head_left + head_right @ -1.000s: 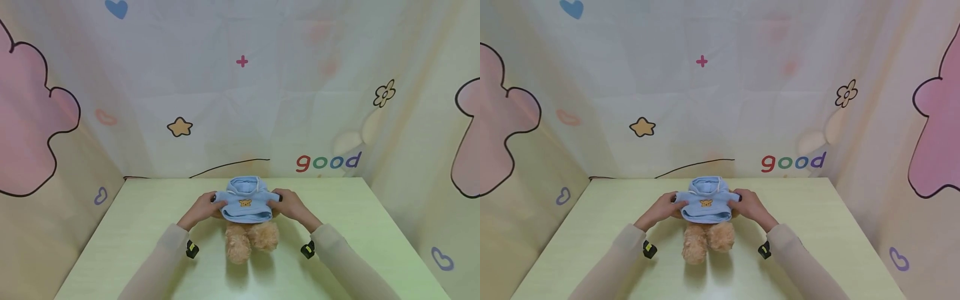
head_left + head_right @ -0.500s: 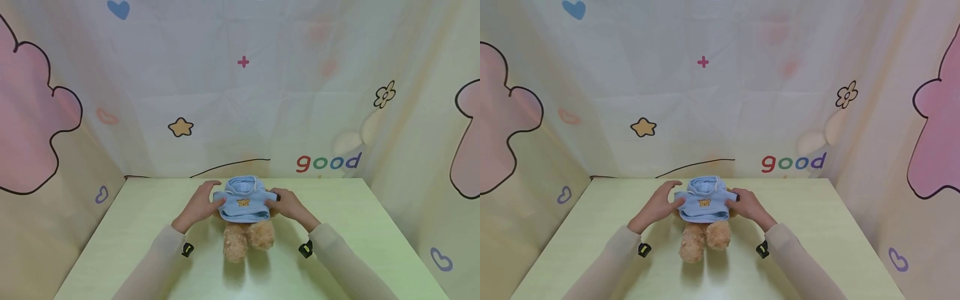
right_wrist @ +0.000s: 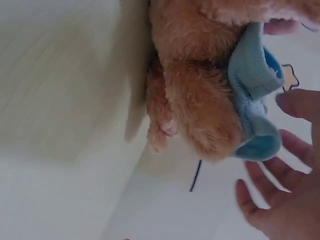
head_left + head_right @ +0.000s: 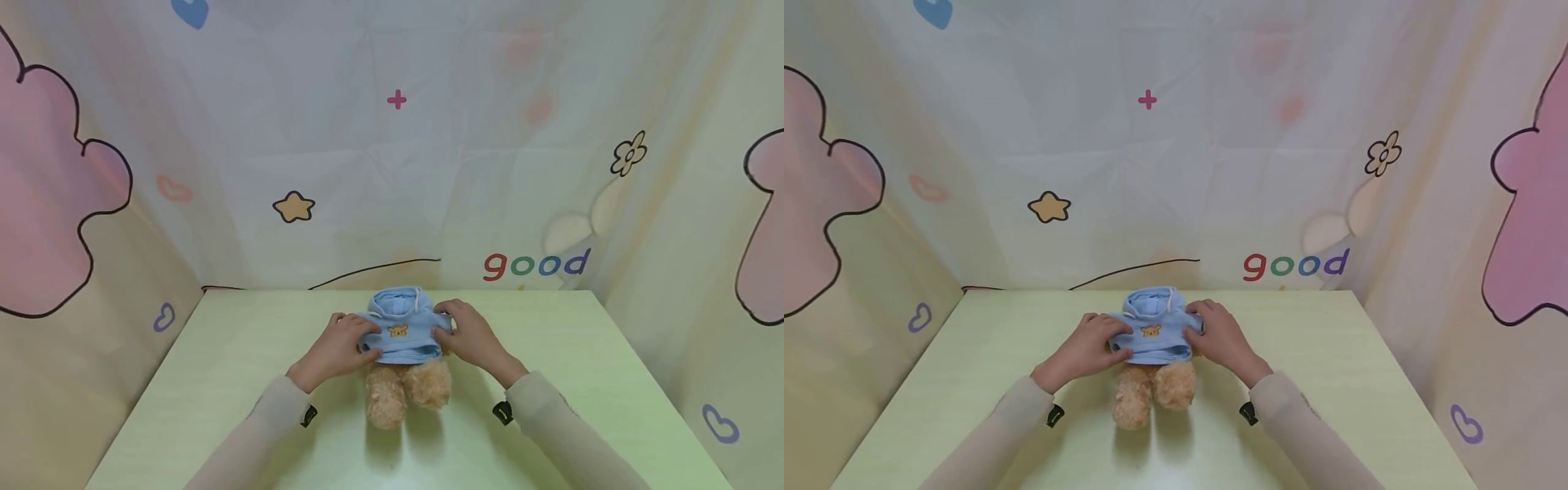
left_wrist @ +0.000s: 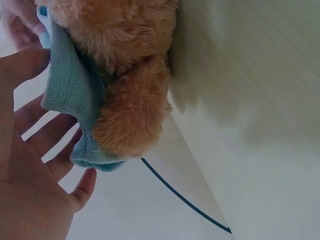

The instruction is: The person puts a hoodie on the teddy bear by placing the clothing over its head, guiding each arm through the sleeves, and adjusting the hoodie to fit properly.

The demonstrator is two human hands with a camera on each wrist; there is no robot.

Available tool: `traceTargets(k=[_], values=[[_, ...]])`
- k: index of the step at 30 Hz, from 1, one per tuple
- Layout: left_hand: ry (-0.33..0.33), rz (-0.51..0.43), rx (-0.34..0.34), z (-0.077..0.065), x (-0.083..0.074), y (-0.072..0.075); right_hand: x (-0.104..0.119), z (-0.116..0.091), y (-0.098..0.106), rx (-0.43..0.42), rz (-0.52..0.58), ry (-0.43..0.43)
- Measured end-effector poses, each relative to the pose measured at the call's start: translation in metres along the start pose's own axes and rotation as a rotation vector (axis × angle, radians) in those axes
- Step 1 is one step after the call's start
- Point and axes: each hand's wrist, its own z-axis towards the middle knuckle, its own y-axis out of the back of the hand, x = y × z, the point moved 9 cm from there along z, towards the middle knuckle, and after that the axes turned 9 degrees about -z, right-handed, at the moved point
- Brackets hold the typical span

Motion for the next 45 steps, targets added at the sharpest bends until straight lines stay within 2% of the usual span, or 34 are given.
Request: traceTargets(k=[3,5,8,12,16,22,26,33,38,42,45], values=[[-0.029,0.055,0.000,0.000,-0.003,-0.002,0.021,-0.005,0.014,-0.139,-0.122,0.167],[-0.076,0.095,-0.011,0.000,-0.008,-0.001,0.033,-0.010,0.017,-0.172,-0.174,0.280],[-0.158,0.154,-0.022,-0.001,-0.016,-0.002,0.047,-0.017,0.011,-0.119,-0.220,0.416],[-0.256,0.206,-0.013,-0.005,-0.023,-0.008,0.051,-0.025,-0.002,-0.021,-0.279,0.506],[-0.321,0.255,-0.026,-0.008,-0.027,-0.012,0.049,-0.028,-0.011,0.010,-0.344,0.503],[-0.341,0.330,-0.040,-0.009,-0.029,-0.012,0.046,-0.029,-0.020,0.027,-0.441,0.470],[-0.315,0.380,-0.052,-0.009,-0.028,-0.013,0.050,-0.030,-0.021,-0.012,-0.495,0.487],[-0.238,0.374,-0.057,-0.003,-0.024,-0.021,0.055,-0.027,-0.026,-0.030,-0.553,0.521],[-0.190,0.372,-0.061,0.002,-0.021,-0.021,0.055,-0.019,-0.027,-0.002,-0.538,0.487],[-0.187,0.378,-0.067,0.004,-0.021,-0.019,0.052,-0.014,-0.026,0.027,-0.502,0.455],[-0.188,0.389,-0.074,0.006,-0.019,-0.017,0.051,-0.011,-0.025,0.038,-0.519,0.421]])
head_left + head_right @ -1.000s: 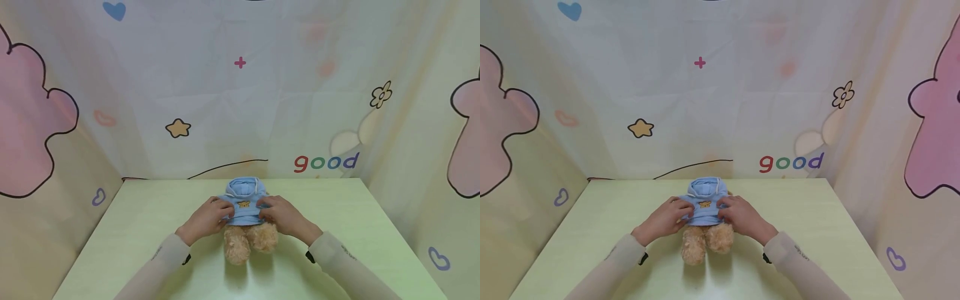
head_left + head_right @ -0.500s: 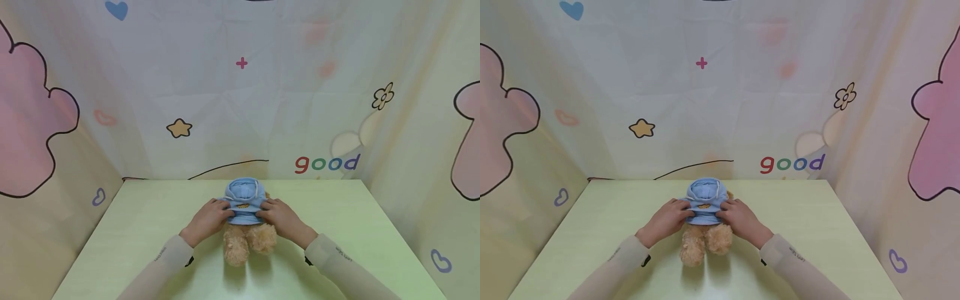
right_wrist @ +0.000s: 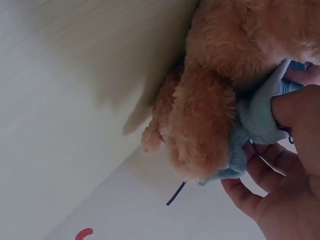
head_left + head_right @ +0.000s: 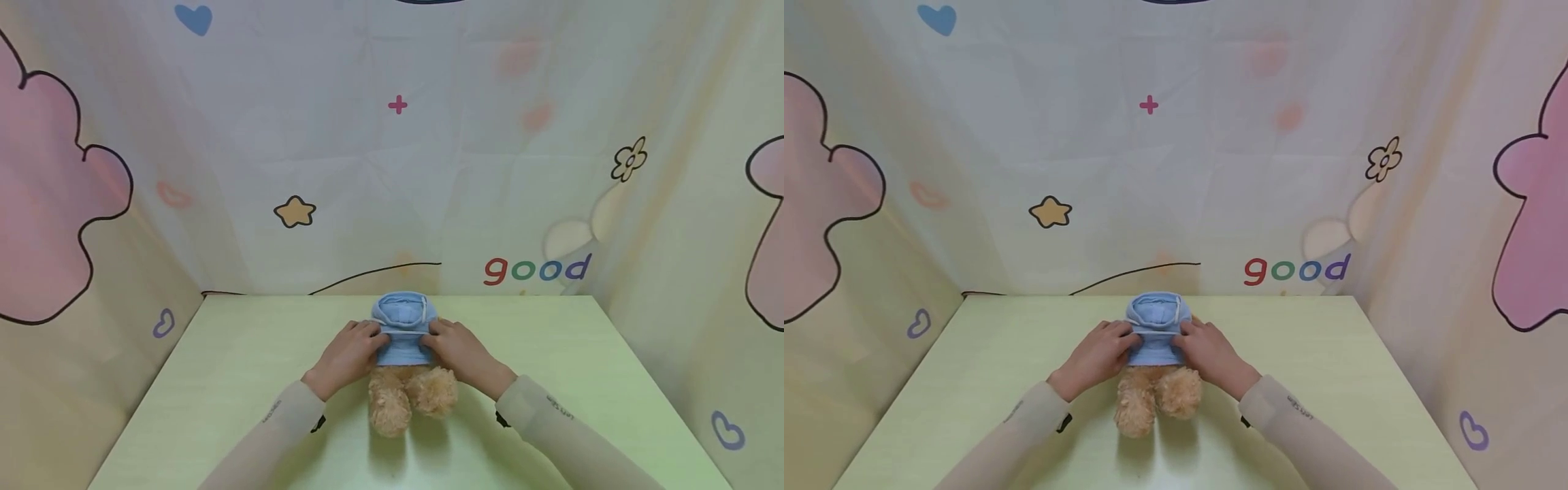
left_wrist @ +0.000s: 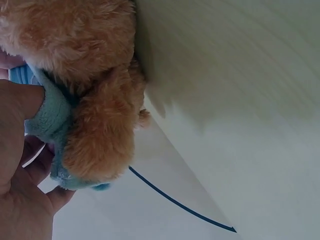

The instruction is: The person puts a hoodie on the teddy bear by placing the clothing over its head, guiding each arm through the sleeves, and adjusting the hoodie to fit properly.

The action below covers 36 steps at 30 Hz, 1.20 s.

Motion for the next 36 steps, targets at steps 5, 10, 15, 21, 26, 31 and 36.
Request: traceTargets(k=[5,10,15,21,26,31,36], values=[[0.039,0.020,0.029,0.004,0.006,0.000,-0.005,0.005,0.000,0.033,-0.089,-0.062],[0.071,0.040,0.079,0.011,0.005,0.002,-0.012,0.009,-0.004,0.071,-0.126,-0.123],[0.114,0.015,0.124,0.016,0.007,0.001,-0.016,0.012,-0.005,0.103,-0.107,-0.158],[0.158,-0.078,0.106,0.020,0.010,0.006,-0.020,0.018,0.000,0.115,-0.008,-0.181],[0.200,-0.122,0.124,0.023,0.015,0.006,-0.023,0.022,-0.001,0.164,0.036,-0.209],[0.221,-0.107,0.134,0.025,0.019,0.009,-0.026,0.025,0.000,0.193,0.032,-0.209],[0.216,-0.096,0.129,0.029,0.022,0.014,-0.031,0.028,0.006,0.180,-0.001,-0.193]])
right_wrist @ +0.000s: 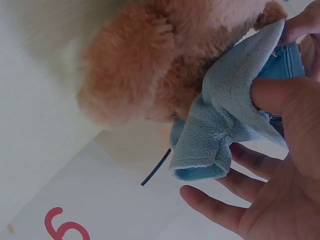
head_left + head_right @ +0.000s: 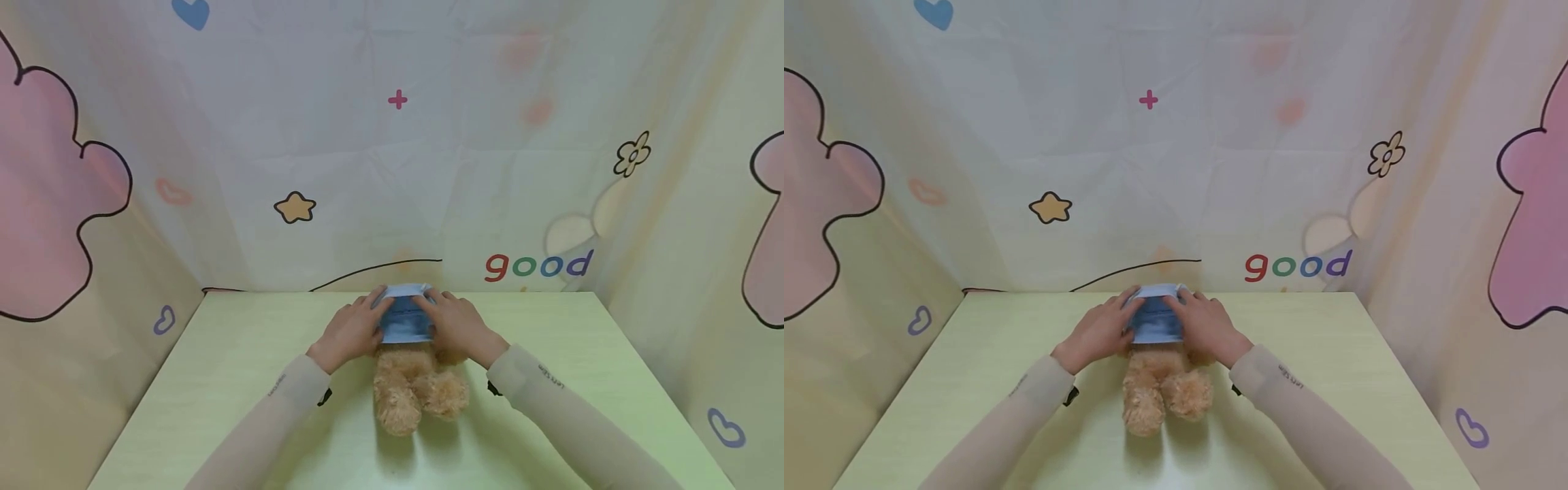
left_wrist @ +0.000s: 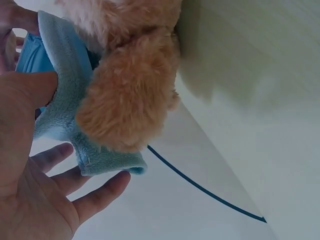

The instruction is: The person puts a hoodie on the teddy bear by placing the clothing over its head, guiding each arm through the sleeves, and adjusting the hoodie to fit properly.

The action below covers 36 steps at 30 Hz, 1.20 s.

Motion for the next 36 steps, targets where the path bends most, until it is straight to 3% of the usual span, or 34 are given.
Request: traceTargets(k=[12,17,25,31,36], values=[[-0.013,0.007,0.002,0.012,0.001,0.013,-0.009,0.006,0.012,-0.029,-0.073,0.026],[-0.008,0.020,-0.008,0.015,0.001,0.019,-0.012,0.008,0.016,-0.056,-0.067,0.038],[-0.022,0.007,0.016,0.022,0.000,0.016,-0.018,0.007,0.008,-0.016,-0.049,0.019],[-0.016,0.024,0.009,0.025,0.004,0.017,-0.018,0.008,0.011,-0.053,-0.044,0.018],[-0.026,0.052,-0.008,0.027,0.004,0.027,-0.021,0.015,0.019,-0.079,-0.047,0.021]])
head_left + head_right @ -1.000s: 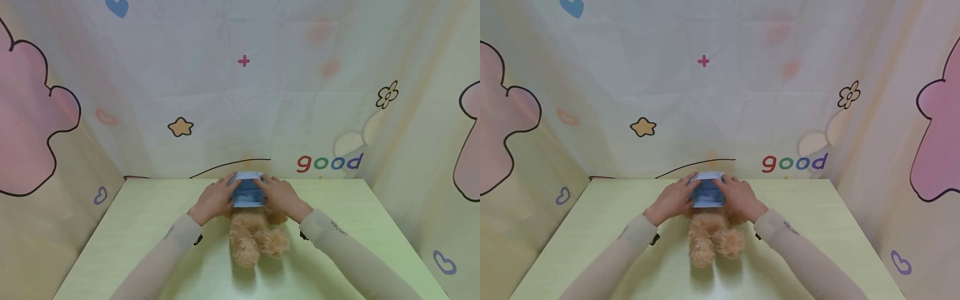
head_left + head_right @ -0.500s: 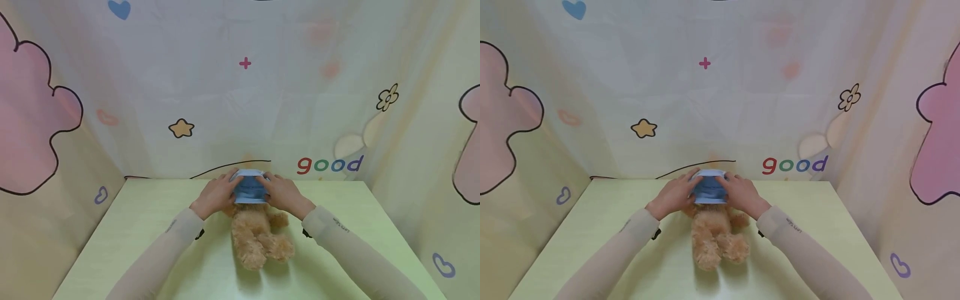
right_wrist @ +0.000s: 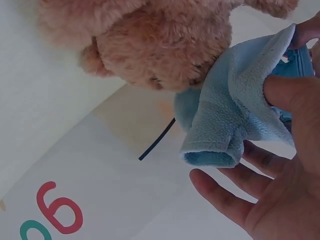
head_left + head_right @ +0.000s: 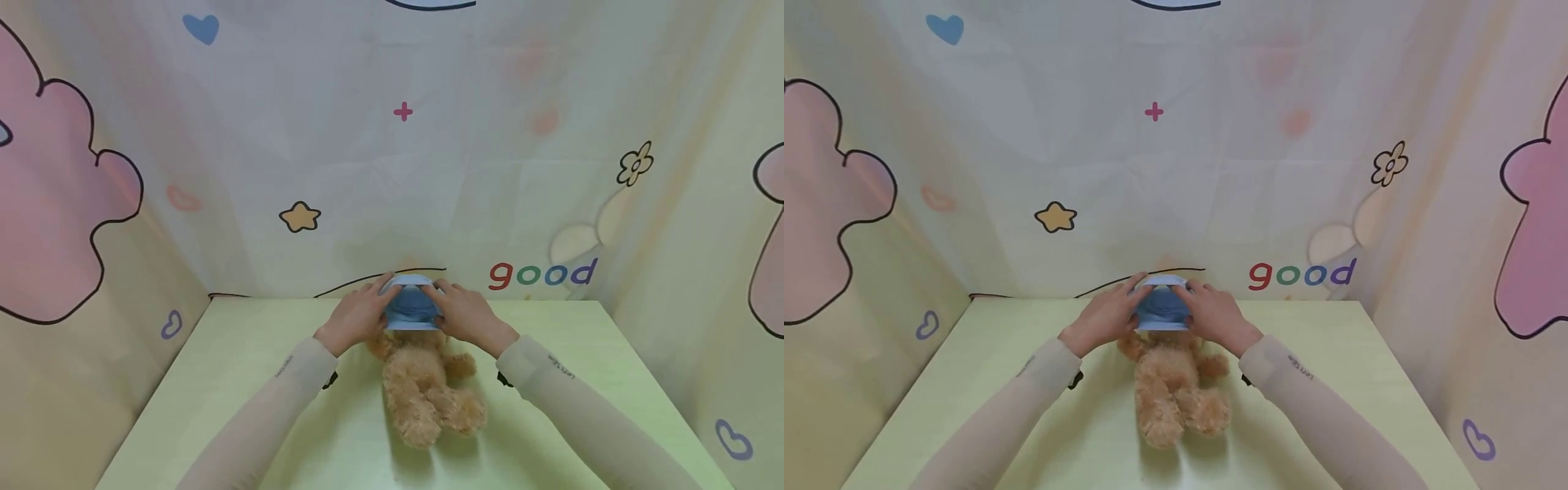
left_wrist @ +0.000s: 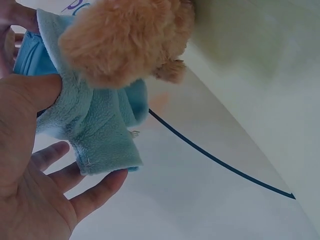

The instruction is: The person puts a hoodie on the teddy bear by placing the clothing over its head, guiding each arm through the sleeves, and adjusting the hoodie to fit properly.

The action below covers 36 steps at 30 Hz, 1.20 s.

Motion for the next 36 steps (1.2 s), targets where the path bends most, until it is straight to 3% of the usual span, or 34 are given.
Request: traceTargets(k=[18,24,29,36], values=[[-0.077,0.027,-0.035,0.024,-0.013,0.023,-0.023,0.005,0.015,0.053,-0.039,-0.016],[-0.062,0.029,-0.039,0.038,-0.012,0.031,-0.034,0.012,0.022,0.055,-0.040,-0.048],[-0.040,0.017,0.012,0.046,-0.008,0.025,-0.039,0.019,0.012,0.074,-0.031,-0.054],[-0.081,0.140,-0.011,0.053,-0.008,0.022,-0.041,0.026,-0.004,0.087,-0.042,-0.057]])
